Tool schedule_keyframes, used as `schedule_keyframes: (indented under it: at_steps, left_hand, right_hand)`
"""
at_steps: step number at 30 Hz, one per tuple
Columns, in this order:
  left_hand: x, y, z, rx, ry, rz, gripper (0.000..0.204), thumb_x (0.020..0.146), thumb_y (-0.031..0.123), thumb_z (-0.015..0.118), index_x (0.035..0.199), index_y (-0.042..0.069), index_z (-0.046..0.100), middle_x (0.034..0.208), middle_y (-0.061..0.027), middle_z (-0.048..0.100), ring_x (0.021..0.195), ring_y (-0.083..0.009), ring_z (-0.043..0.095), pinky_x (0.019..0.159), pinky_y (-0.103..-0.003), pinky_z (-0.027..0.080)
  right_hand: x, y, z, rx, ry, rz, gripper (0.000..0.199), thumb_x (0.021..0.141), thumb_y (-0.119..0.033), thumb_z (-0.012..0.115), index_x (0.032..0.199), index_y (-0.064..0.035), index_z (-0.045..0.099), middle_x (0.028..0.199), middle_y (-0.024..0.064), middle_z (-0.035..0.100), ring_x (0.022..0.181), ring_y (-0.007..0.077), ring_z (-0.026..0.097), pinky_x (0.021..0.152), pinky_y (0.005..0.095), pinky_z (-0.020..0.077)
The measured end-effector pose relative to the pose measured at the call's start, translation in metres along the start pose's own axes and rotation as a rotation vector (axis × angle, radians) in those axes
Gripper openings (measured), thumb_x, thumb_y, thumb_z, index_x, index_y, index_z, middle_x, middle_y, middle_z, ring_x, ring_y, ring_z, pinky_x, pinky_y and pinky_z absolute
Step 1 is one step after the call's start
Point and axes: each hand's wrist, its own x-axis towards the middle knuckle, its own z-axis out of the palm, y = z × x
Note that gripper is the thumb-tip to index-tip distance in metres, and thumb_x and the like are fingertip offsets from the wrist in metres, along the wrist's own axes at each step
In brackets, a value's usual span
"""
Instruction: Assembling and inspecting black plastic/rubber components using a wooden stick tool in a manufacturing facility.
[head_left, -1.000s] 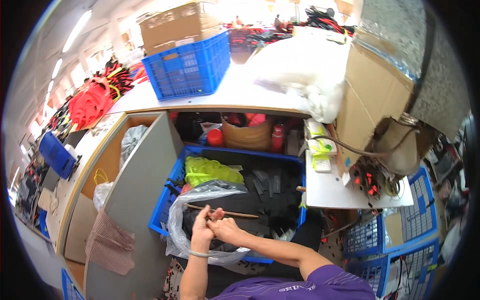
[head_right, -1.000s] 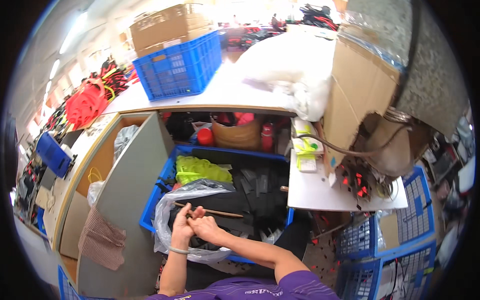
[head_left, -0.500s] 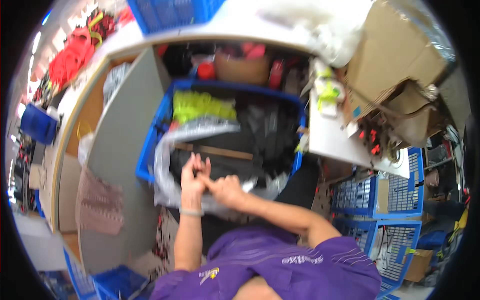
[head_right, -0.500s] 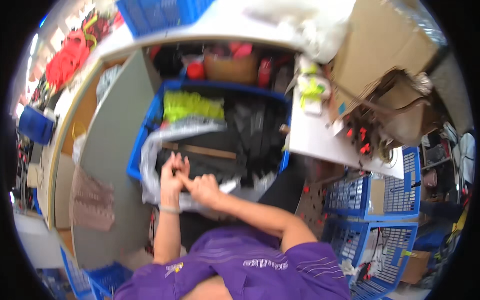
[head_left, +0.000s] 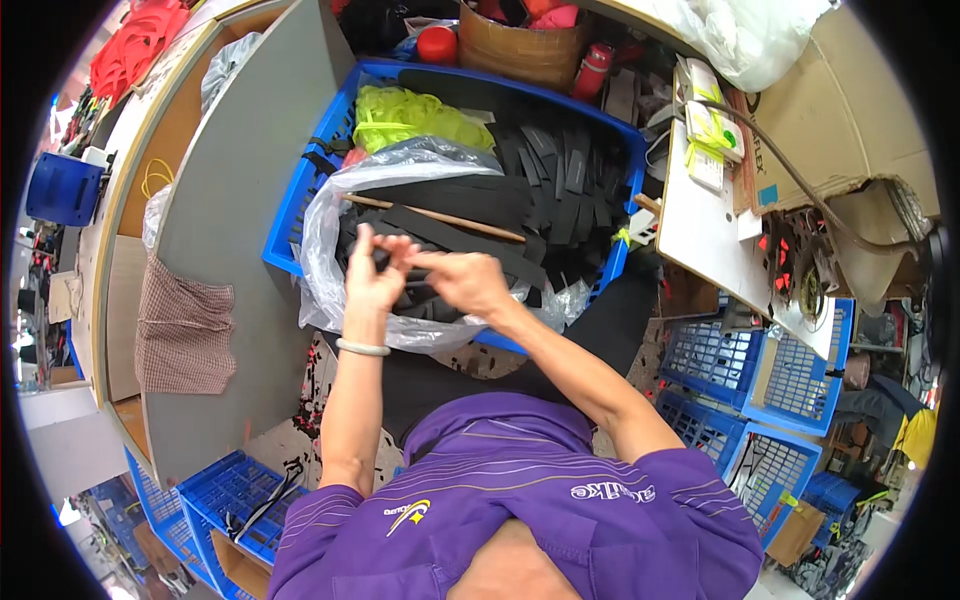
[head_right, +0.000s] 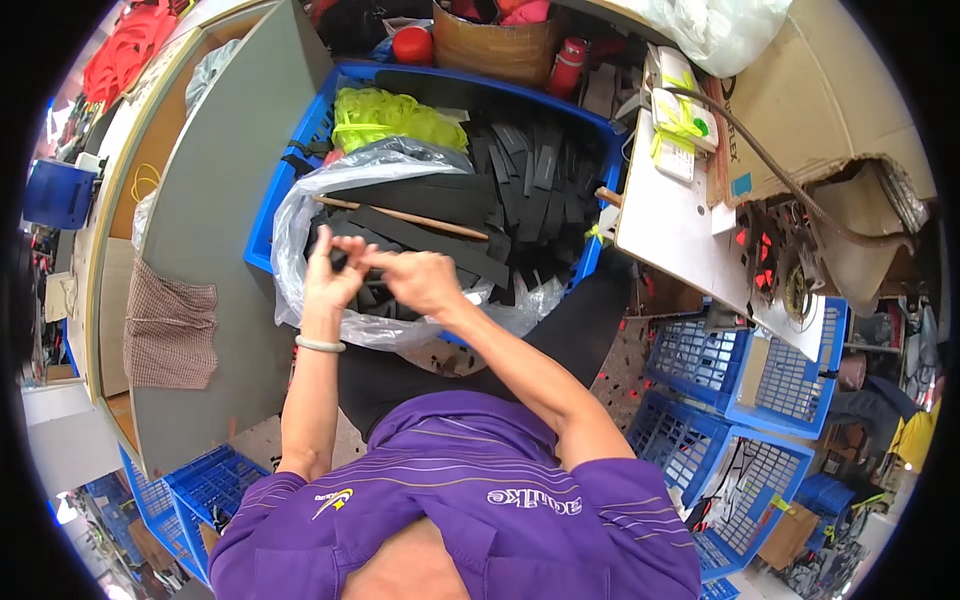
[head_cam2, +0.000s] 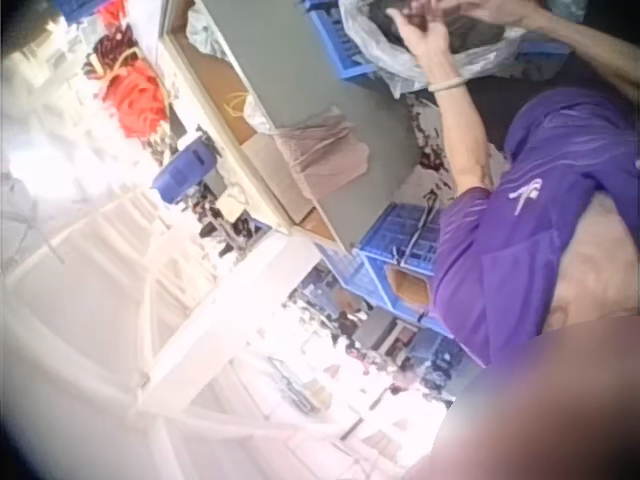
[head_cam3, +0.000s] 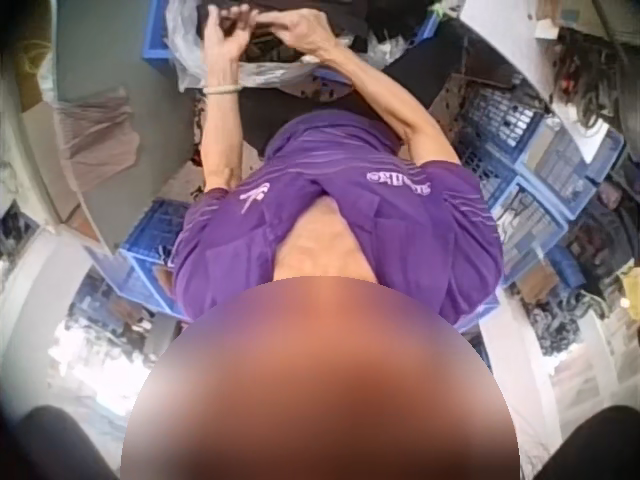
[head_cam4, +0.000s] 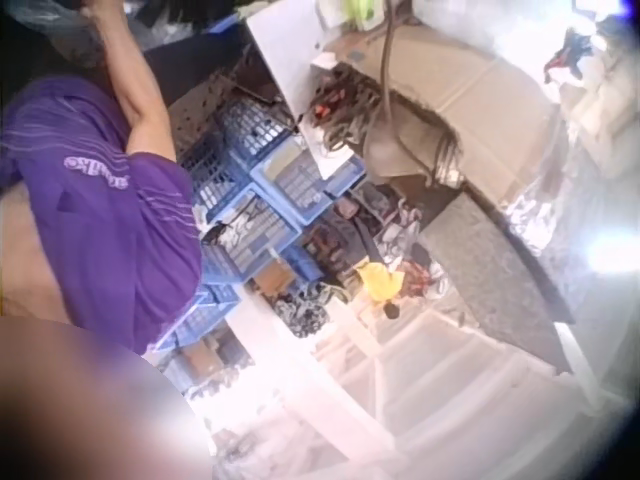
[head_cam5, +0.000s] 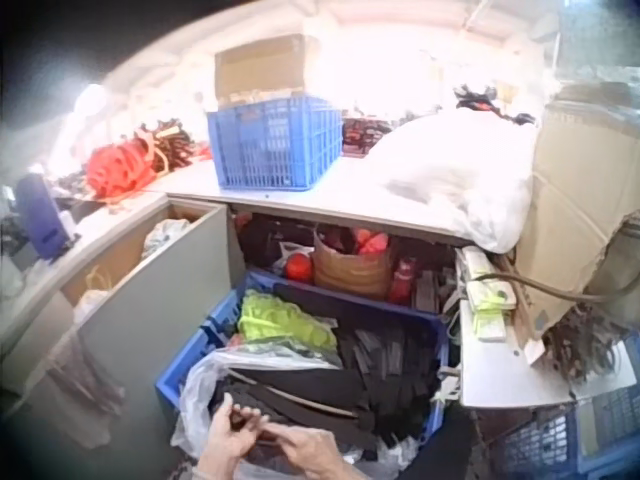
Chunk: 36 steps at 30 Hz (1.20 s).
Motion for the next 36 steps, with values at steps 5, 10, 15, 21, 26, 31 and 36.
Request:
schedule_keyframes:
  at_steps: [5, 10, 15, 21, 26, 31, 36]
  left_hand:
    - [0.01, 0.002, 0.003, -0.068, 0.108, -0.163, 0.032, 0.083, 0.031, 0.067, 0.063, 0.011, 0.051, 0.081, -0.0132, 0.065, 0.088, -0.0292, 0.063, 0.088, -0.044, 0.047]
    - [0.011, -0.009, 0.001, -0.19, 0.104, -0.132, 0.034, 0.081, 0.032, 0.069, 0.063, 0.009, 0.052, 0.081, -0.0117, 0.064, 0.087, -0.028, 0.062, 0.09, -0.043, 0.044]
    - [0.011, 0.03, -0.004, -0.352, 0.13, 0.032, 0.039, 0.079, 0.042, 0.069, 0.068, 0.011, 0.048, 0.083, -0.0105, 0.064, 0.085, -0.0274, 0.064, 0.086, -0.043, 0.046]
    - [0.007, 0.062, -0.008, -0.428, 0.108, 0.111, 0.045, 0.079, 0.051, 0.064, 0.064, 0.012, 0.047, 0.081, -0.011, 0.066, 0.084, -0.0277, 0.065, 0.084, -0.045, 0.047]
    - [-0.01, 0.054, 0.004, -0.362, 0.029, 0.117, 0.046, 0.076, 0.049, 0.068, 0.059, 0.012, 0.048, 0.076, -0.0128, 0.065, 0.075, -0.0288, 0.066, 0.081, -0.046, 0.052]
    - [-0.025, 0.049, 0.008, -0.229, 0.0, 0.332, 0.045, 0.078, 0.047, 0.068, 0.06, 0.01, 0.05, 0.07, -0.0151, 0.064, 0.069, -0.0302, 0.066, 0.078, -0.046, 0.053]
    - [-0.032, 0.02, 0.024, 0.067, -0.099, 0.501, 0.036, 0.086, 0.029, 0.062, 0.061, 0.01, 0.046, 0.059, -0.0141, 0.059, 0.057, -0.0308, 0.063, 0.079, -0.048, 0.052]
  right_hand:
    - [0.0, 0.085, -0.015, -0.545, 0.056, 0.088, 0.02, 0.067, -0.014, 0.07, 0.078, -0.0084, 0.054, 0.081, 0.0086, 0.05, 0.081, 0.0265, 0.051, 0.067, 0.0388, 0.0421]
    - [0.012, 0.112, -0.003, -0.732, 0.026, -0.063, 0.02, 0.067, -0.016, 0.068, 0.076, -0.0085, 0.052, 0.078, 0.0088, 0.049, 0.079, 0.0257, 0.048, 0.067, 0.0368, 0.0368]
    - [0.003, 0.071, -0.055, -0.434, -0.1, 0.14, 0.017, 0.082, -0.016, 0.059, 0.082, -0.0045, 0.048, 0.071, 0.0135, 0.06, 0.064, 0.0335, 0.062, 0.052, 0.0418, 0.0467]
    - [-0.063, 0.0, -0.131, 0.144, -0.251, 0.406, 0.021, 0.081, -0.007, 0.063, 0.102, -0.0033, 0.059, 0.062, 0.0091, 0.056, 0.054, 0.0142, 0.056, 0.052, 0.0272, 0.0432]
    - [-0.078, -0.016, -0.122, 0.204, -0.211, 0.351, 0.023, 0.081, -0.004, 0.064, 0.103, -0.0027, 0.061, 0.064, 0.0084, 0.057, 0.055, 0.0134, 0.054, 0.053, 0.0253, 0.0433]
    - [-0.081, -0.033, -0.124, 0.257, -0.219, 0.479, 0.022, 0.081, -0.005, 0.063, 0.103, -0.0032, 0.062, 0.063, 0.0062, 0.057, 0.055, 0.0095, 0.053, 0.053, 0.0238, 0.0429]
    - [-0.076, -0.047, -0.117, 0.34, -0.193, 0.546, 0.019, 0.083, -0.003, 0.062, 0.102, -0.002, 0.063, 0.062, 0.0012, 0.058, 0.056, 0.0055, 0.052, 0.052, 0.0201, 0.0416]
